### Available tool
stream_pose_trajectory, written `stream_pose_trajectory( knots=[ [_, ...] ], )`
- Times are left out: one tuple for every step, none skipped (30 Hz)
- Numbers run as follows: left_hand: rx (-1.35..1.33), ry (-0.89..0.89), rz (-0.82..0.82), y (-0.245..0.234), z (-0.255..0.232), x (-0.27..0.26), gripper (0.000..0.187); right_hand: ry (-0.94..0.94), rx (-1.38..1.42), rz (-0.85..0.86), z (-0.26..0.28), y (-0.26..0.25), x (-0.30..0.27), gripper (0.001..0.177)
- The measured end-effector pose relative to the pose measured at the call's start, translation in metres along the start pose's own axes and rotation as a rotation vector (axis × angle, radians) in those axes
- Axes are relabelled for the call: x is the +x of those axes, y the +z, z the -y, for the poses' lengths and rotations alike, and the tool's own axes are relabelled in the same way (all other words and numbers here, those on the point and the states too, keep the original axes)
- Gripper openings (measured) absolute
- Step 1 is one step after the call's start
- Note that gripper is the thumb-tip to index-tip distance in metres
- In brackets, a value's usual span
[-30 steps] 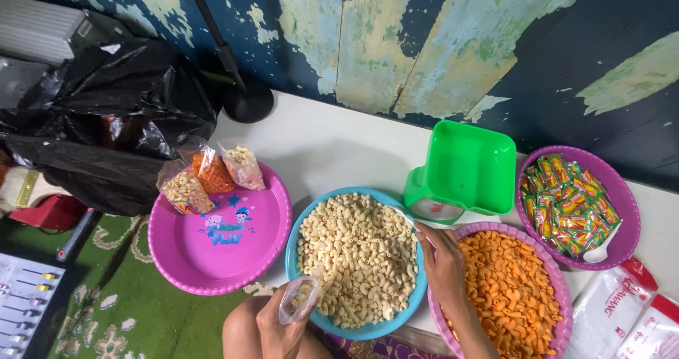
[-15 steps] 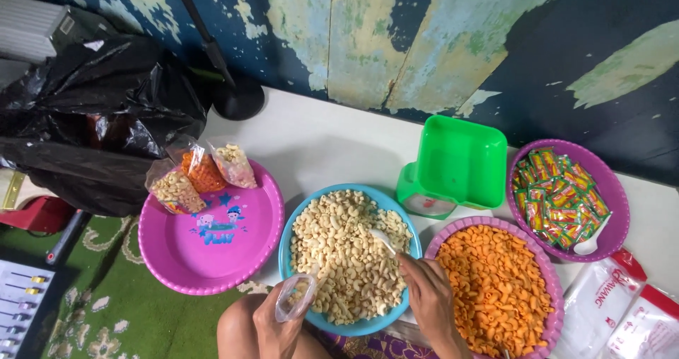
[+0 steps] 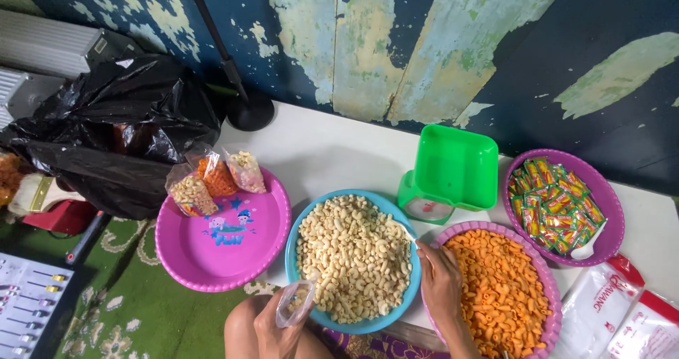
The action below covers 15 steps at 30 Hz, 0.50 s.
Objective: Manually scooping macaroni from a bowl into small plastic bags for individual sale.
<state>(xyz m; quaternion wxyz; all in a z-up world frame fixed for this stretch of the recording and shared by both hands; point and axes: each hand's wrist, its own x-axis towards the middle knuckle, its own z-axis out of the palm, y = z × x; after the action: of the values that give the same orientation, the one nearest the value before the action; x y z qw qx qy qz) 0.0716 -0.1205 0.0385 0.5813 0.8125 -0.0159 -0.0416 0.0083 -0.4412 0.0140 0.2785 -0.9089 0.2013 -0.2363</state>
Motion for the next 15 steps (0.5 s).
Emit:
stream_pose_trajectory(
  knots=[
    [0.000,-0.001,-0.001,-0.002,-0.017,0.001,0.034,-0.001,0.000,0.002,0.000,0.002,-0.004,0.030],
    [-0.010,-0.048,0.007,-0.004,-0.034,0.000,0.032,-0.013,0.023,-0.012,0.000,0.002,-0.009,0.029],
    [-0.019,-0.095,0.016,-0.006,-0.052,0.000,0.031,-0.026,0.046,-0.026,0.000,0.003,-0.015,0.028],
    [-0.020,-0.092,0.019,-0.004,-0.039,-0.002,0.031,-0.024,0.044,-0.030,-0.010,0.009,-0.026,0.028],
    [-0.012,-0.047,0.020,-0.002,-0.026,-0.003,0.030,0.014,0.032,-0.035,-0.020,0.015,-0.036,0.031],
    [-0.003,-0.001,0.018,0.000,-0.014,-0.005,0.029,0.051,0.021,-0.040,-0.029,0.023,-0.047,0.034],
    [-0.003,0.002,0.019,0.000,-0.015,-0.006,0.029,0.051,0.022,-0.044,-0.022,0.021,-0.052,0.034],
    [-0.016,-0.008,0.018,0.000,-0.017,-0.006,0.029,0.002,0.018,-0.054,-0.016,0.019,-0.057,0.033],
    [-0.028,-0.019,0.016,-0.001,-0.019,-0.008,0.028,-0.047,0.014,-0.064,-0.009,0.017,-0.062,0.033],
    [-0.029,-0.015,0.017,-0.001,-0.023,-0.008,0.028,-0.047,0.014,-0.068,-0.005,0.016,-0.065,0.033],
    [-0.036,-0.008,0.022,-0.003,-0.027,-0.008,0.030,-0.091,-0.001,-0.073,-0.001,0.016,-0.068,0.036],
    [-0.042,-0.002,0.025,-0.005,-0.031,-0.009,0.031,-0.135,-0.014,-0.077,0.004,0.017,-0.072,0.038],
    [-0.041,0.001,0.024,-0.004,-0.026,-0.008,0.031,-0.137,-0.012,-0.080,0.002,0.017,-0.072,0.038],
    [-0.018,-0.033,0.007,-0.004,-0.021,-0.009,0.032,-0.113,0.007,-0.075,0.001,0.018,-0.072,0.038],
    [0.005,-0.068,-0.010,-0.004,-0.015,-0.009,0.034,-0.089,0.026,-0.070,-0.001,0.019,-0.072,0.038]
  ],
)
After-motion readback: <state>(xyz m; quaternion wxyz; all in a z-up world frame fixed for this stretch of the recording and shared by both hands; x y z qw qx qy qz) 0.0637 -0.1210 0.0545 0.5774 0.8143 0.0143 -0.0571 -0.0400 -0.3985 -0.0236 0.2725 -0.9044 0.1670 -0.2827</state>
